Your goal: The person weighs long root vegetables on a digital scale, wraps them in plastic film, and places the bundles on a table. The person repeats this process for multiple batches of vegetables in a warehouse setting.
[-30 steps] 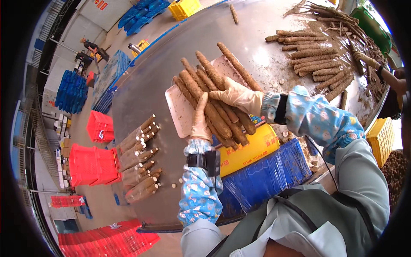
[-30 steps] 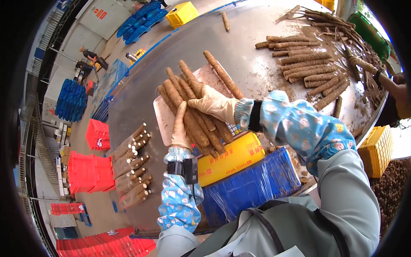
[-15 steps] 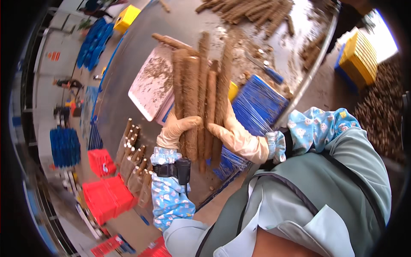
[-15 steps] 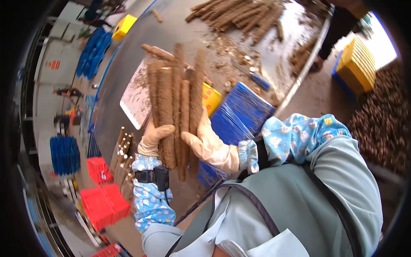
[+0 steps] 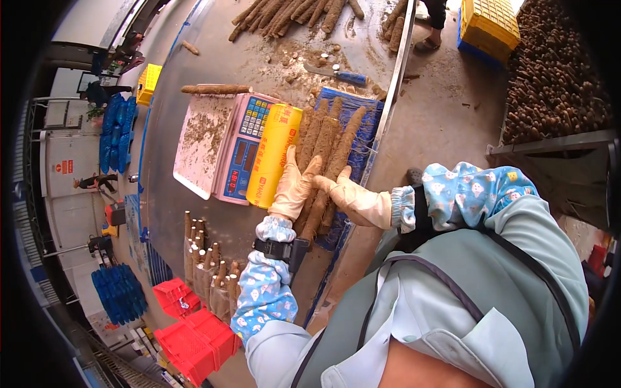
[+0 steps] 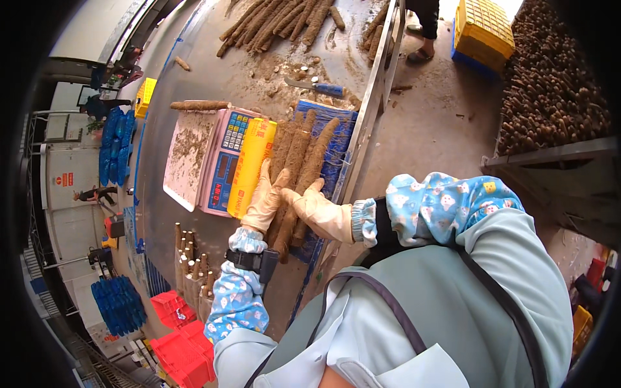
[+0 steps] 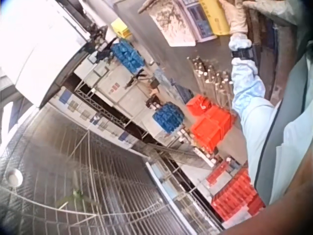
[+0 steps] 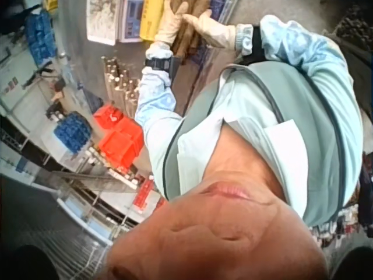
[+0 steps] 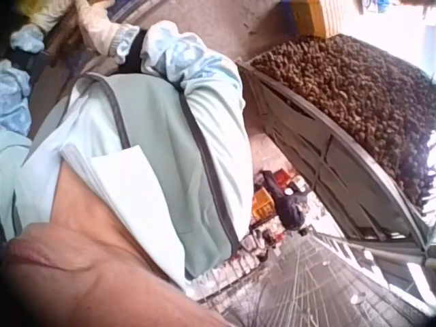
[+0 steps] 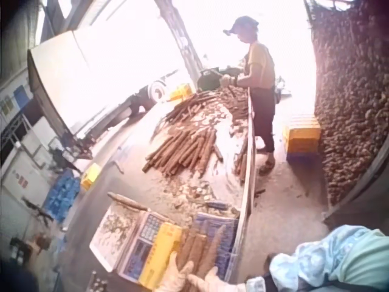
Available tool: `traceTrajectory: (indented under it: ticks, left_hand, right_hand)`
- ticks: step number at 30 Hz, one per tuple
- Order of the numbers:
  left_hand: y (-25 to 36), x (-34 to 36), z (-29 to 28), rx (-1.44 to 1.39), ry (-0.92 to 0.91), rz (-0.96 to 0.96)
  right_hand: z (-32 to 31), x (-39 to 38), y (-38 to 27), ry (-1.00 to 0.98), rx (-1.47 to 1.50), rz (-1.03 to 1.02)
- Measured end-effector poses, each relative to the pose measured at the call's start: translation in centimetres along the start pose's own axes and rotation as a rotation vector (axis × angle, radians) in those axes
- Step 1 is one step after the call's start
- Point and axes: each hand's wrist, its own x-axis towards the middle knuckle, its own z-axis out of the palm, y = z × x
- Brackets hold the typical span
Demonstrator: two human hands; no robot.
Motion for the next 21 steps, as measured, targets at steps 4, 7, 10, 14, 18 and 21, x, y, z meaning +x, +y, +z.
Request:
traceTrajectory:
  ticks: [4, 7, 10, 14, 18, 21]
  left_hand:
    - [0.9, -1.2, -1.6, 0.245, -0.14, 0.101]
    - [2.5, -2.4, -2.0, 0.2, -0.168, -0.025]
    - [-1.3, -2.3, -1.1, 0.589, 0.06, -0.026]
    - [-0.1, -2.3, -0.4, 0.584, 0.095, -0.086]
    - [2.3, -2.3, 2.0, 0.713, 0.206, -0.218]
    - [3.0, -2.5, 2.5, 0.767, 0.231, -0.295]
  right_hand:
    - [1.0, -0.5, -0.3, -0.022, 0.644, 0.084]
    - [-0.8, -0.8, -0.5, -0.232, 0.674, -0.019]
    - [-1.8, -0.9, -2.0, -0.332, 0.726, -0.06]
    - [-1.0, 0.3, 0.3, 0.02, 0.087, -0.341]
    - [-5.2, 0.8, 2.4, -0.175, -0.29, -0.481]
    - [-10.0, -1.3, 0.2, -0.005, -0.551, -0.45]
